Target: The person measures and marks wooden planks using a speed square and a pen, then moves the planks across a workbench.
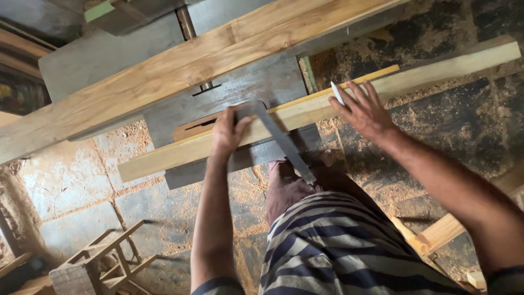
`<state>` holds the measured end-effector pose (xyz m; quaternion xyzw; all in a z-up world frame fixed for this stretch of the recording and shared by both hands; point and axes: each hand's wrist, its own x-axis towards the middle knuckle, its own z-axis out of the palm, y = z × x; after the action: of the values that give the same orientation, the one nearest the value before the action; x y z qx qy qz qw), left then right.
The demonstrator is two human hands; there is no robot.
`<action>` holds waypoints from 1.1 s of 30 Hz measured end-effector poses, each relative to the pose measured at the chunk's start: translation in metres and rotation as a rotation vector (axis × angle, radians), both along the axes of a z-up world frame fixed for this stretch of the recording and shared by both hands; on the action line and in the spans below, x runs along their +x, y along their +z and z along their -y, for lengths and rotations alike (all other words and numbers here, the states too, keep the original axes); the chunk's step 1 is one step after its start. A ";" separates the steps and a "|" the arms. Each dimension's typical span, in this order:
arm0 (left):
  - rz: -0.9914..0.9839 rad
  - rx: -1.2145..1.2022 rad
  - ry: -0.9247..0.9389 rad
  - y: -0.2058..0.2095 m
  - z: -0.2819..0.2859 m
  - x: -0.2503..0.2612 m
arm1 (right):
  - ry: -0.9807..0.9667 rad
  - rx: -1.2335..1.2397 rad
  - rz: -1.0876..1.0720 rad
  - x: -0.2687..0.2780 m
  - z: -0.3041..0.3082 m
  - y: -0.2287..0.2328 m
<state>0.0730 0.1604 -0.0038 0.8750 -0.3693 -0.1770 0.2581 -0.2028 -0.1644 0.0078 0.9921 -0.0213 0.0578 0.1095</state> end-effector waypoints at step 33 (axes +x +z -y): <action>0.038 -0.178 -0.186 0.049 0.066 -0.043 | -0.469 1.321 0.352 0.013 -0.054 0.042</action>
<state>0.0303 0.0945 0.0453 0.8138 -0.4678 -0.1503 0.3102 -0.1898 -0.1104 0.0495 0.7965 -0.2816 0.1668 -0.5084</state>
